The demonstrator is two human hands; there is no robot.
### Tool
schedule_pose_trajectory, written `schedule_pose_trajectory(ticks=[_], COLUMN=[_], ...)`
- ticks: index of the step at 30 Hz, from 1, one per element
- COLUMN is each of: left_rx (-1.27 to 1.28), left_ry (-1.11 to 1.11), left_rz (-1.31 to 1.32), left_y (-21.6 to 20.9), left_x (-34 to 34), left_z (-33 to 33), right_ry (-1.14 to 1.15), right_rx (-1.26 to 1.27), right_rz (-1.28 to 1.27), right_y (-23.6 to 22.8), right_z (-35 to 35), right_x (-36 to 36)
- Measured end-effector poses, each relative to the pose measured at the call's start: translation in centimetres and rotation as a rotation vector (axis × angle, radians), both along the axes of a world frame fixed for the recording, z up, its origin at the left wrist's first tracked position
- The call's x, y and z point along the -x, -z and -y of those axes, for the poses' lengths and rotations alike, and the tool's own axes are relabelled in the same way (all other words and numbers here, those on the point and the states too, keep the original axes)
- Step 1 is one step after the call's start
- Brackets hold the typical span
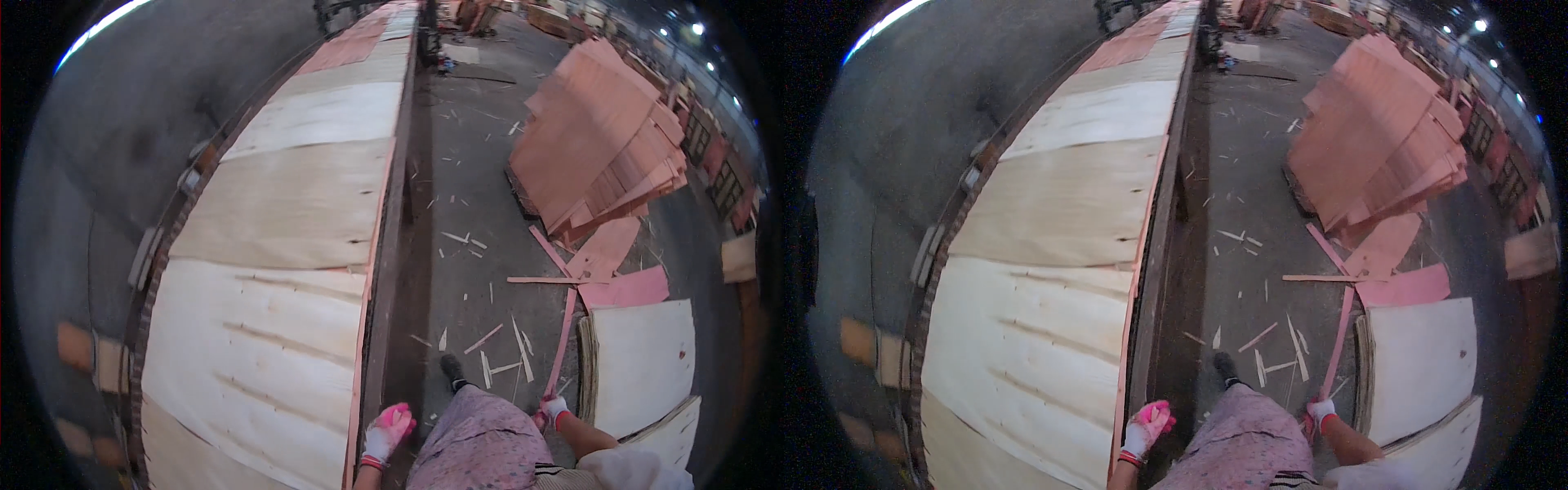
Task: The person places and aligns thin wood veneer sheets onto a long production table, using a handheld tool to press edges together and applying thin strips of wood to secure the joints.
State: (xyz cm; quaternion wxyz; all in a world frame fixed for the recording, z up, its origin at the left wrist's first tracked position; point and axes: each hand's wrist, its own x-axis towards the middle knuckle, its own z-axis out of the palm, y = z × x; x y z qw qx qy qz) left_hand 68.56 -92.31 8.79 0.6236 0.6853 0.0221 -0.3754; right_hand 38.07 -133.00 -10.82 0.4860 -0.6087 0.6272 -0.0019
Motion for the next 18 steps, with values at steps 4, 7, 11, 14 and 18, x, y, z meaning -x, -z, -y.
schedule_pose_trajectory(ticks=[4, 7, 11, 14, 18], left_rx=[0.197, 0.221, 0.175, 0.471, 0.608], left_ry=[-0.085, -0.173, -0.093, -0.132, 0.015], left_rz=[0.155, 0.347, 0.479, 0.383, 0.256], left_y=[-8.7, -13.6, -18.4, -19.0, -23.6], left_x=[-5.8, -10.1, -14.3, -17.5, -23.0], left_z=[10.2, 18.1, 28.6, 34.6, 44.0], right_ry=[-0.376, -0.65, -0.837, -0.978, -0.949], right_rx=[0.116, -0.09, -0.05, -0.023, 0.244], right_rz=[0.335, 0.642, 0.981, 0.955, 0.72], right_y=[-7.7, -16.0, -24.3, -30.6, -35.8], right_z=[2.3, 3.0, 3.5, 5.6, 13.4], right_x=[-11.8, -23.2, -31.8, -35.0, -39.6])
